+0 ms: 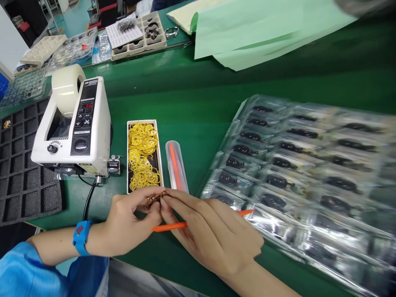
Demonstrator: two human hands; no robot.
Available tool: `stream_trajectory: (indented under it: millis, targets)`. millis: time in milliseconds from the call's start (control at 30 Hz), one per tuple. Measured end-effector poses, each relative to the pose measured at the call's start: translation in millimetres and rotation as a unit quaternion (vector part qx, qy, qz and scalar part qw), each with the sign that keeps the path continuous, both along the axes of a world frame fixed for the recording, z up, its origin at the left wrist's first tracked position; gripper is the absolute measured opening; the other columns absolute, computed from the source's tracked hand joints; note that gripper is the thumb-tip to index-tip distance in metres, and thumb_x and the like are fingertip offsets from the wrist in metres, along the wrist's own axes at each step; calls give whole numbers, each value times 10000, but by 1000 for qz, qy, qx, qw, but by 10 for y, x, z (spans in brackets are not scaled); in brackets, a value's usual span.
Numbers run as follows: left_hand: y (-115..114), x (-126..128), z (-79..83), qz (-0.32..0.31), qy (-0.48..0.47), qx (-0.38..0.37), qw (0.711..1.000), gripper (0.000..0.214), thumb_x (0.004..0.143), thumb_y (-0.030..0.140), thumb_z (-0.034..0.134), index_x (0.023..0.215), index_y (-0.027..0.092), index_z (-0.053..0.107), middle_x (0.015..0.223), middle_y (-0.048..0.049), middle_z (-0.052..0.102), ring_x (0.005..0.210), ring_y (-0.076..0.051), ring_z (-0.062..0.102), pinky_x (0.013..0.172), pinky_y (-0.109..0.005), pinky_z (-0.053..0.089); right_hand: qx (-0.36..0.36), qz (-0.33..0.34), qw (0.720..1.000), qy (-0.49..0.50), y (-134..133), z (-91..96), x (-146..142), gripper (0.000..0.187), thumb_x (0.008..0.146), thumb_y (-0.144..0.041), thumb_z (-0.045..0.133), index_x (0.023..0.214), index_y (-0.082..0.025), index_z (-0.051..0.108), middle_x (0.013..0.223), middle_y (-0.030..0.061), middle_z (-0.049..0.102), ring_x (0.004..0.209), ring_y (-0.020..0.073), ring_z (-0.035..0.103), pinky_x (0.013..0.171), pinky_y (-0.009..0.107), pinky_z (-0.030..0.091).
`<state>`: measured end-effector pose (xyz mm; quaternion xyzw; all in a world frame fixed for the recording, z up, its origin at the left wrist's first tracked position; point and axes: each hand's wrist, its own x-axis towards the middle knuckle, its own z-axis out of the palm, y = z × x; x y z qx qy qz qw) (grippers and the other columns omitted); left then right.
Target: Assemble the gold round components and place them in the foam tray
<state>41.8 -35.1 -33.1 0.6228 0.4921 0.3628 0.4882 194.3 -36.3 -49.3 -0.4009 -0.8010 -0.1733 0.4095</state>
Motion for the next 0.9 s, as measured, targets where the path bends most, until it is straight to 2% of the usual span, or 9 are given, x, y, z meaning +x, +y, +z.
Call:
stream_trajectory:
  millis: [167, 267, 367, 500, 567, 633, 700, 800, 900]
  targets:
    - [30, 8, -36, 19, -75, -104, 992, 251, 770, 167, 622, 1019, 151, 652, 722, -22, 715, 646, -131, 674, 650, -232, 563, -27, 9, 1000, 12, -17, -9, 2, 102, 868, -125, 618, 948, -180, 588, 785, 108, 754, 503, 172, 593, 464, 298, 460]
    - [88, 4, -45, 24, -167, -215, 962, 196, 741, 234, 705, 880, 169, 583, 655, 21, 662, 581, -100, 635, 606, -217, 533, -103, 13, 992, 68, -35, 11, 24, 65, 903, -191, 581, 966, -196, 563, 787, 89, 733, 554, 176, 621, 472, 294, 461]
    - [156, -15, -28, 12, -214, -269, 939, 301, 682, 305, 782, 774, 163, 533, 651, 19, 645, 569, -94, 616, 574, -211, 507, -187, 34, 968, 165, -32, 51, 87, 48, 927, -211, 545, 974, -221, 540, 790, 64, 666, 630, 172, 630, 474, 268, 456]
    - [224, -54, 15, 0, -195, -268, 944, 283, 626, 271, 807, 706, 136, 572, 622, 24, 610, 564, -76, 569, 576, -205, 476, -342, 116, 911, 199, 22, 94, 174, 99, 950, -147, 493, 927, -236, 530, 751, 6, 577, 542, 114, 530, 458, 229, 420]
    - [243, -71, 39, -12, -183, -272, 944, 256, 618, 260, 795, 686, 136, 581, 607, 30, 589, 560, -82, 564, 579, -220, 479, -398, 175, 880, 192, 45, 98, 187, 116, 966, -144, 458, 934, -234, 524, 768, 6, 577, 583, 114, 547, 507, 221, 449]
    - [252, -80, 62, -23, -174, -283, 943, 236, 619, 255, 773, 684, 146, 574, 599, 38, 570, 539, -91, 564, 561, -235, 481, -409, 217, 865, 190, 54, 89, 180, 127, 974, -132, 433, 962, -233, 510, 792, 14, 583, 645, 122, 570, 549, 218, 463]
    - [252, -80, 84, -33, -155, -283, 946, 200, 621, 224, 737, 671, 155, 557, 581, 50, 544, 487, -81, 537, 511, -226, 452, -398, 234, 867, 186, 46, 71, 161, 136, 980, -123, 411, 966, -231, 492, 789, 15, 572, 644, 123, 555, 543, 219, 444]
    - [242, -65, 108, -30, -129, -245, 961, 137, 606, 150, 669, 618, 161, 533, 542, 63, 507, 458, -54, 467, 473, -200, 386, -401, 235, 867, 180, 17, 35, 128, 148, 993, -146, 381, 911, -227, 474, 746, 1, 530, 581, 116, 496, 504, 223, 391]
    - [234, -49, 115, -17, -120, -206, 971, 106, 584, 110, 632, 575, 153, 535, 541, 52, 518, 520, -56, 454, 510, -193, 375, -445, 226, 844, 197, -14, 6, 103, 246, 1017, -224, 341, 787, -224, 427, 664, -27, 460, 525, 106, 425, 481, 223, 344]
